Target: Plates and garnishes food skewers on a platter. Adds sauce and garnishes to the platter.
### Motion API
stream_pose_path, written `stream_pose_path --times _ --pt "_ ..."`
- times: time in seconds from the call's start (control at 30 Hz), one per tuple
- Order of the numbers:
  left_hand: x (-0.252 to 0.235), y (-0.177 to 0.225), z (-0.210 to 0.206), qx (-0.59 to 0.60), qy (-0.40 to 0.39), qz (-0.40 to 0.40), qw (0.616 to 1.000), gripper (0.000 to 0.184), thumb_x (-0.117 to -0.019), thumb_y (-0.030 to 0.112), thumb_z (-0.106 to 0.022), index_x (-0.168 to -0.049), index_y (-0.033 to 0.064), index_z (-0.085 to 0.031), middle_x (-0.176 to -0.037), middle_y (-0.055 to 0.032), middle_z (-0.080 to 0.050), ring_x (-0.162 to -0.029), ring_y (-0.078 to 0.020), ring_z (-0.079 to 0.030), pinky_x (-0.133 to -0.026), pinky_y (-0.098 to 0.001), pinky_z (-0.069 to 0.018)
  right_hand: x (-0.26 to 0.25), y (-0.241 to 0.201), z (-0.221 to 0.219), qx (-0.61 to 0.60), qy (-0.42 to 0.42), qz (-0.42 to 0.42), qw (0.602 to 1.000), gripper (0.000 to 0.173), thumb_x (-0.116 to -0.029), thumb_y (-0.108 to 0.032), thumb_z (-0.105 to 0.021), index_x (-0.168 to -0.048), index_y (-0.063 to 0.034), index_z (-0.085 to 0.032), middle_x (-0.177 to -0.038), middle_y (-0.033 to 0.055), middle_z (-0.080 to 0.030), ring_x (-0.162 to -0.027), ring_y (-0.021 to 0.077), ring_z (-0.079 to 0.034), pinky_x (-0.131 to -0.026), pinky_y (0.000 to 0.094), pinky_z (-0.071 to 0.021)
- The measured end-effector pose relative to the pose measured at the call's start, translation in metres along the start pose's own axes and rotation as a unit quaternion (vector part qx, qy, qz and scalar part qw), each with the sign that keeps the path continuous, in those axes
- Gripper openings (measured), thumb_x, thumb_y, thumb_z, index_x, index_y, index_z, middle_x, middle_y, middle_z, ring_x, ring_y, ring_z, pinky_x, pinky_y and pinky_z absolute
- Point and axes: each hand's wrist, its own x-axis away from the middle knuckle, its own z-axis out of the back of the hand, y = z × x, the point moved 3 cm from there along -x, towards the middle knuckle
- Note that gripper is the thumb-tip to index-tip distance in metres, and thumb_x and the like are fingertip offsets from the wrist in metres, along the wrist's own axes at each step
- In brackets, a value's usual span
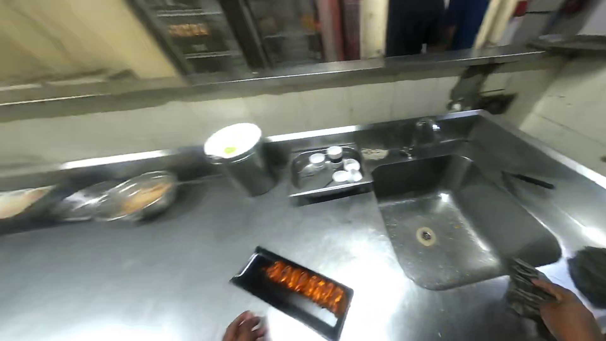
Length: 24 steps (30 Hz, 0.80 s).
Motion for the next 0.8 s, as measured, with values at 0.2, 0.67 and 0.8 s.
stream_pose_path --times 0.2,0.67,0.8 --pt "-0.008 0.002 -0.026 0.002 -0.026 0.015 1.0 0.038 -0.1098 0.02 -0.048 -0.137 -0.0067 -0.05 -0.098 -0.0194 -0.067 -0.068 -0.0185 -0.067 -0.064 -0.034 -0.0574 0.052 -0.209 -0.173 -0.283 -0.353 0.049 0.89 0.042 -0.1021 0.002 -0.05 -0.144 0.0041 -0.05 -0.137 0.0214 -0.06 -0.115 0.0272 -0.066 -0.093 0.0405 -0.056" --pt "-0.095 -0.014 0.078 0.003 -0.116 0.004 0.993 0.045 -0.1021 0.007 -0.058 -0.142 -0.0045 -0.042 -0.089 -0.0123 -0.066 -0.06 -0.0133 -0.067 -0.06 -0.029 -0.0595 0.188 -0.353 -0.268 -0.266 -0.384 0.025 0.884 0.022 -0.1 0.006 -0.054 -0.116 0.0049 -0.069 -0.107 0.0135 -0.072 -0.084 0.0132 -0.07 -0.077 0.0291 -0.0593" --pt "-0.141 -0.021 0.158 -0.049 -0.093 0.008 0.994 0.045 -0.1044 0.011 -0.055 -0.145 -0.0026 -0.041 -0.096 -0.0138 -0.067 -0.065 -0.0158 -0.068 -0.065 -0.032 -0.0595 0.241 -0.426 -0.308 -0.255 -0.402 0.04 0.879 0.023 -0.0997 0.007 -0.054 -0.118 0.0058 -0.068 -0.109 0.015 -0.071 -0.086 0.0131 -0.069 -0.079 0.029 -0.0582"
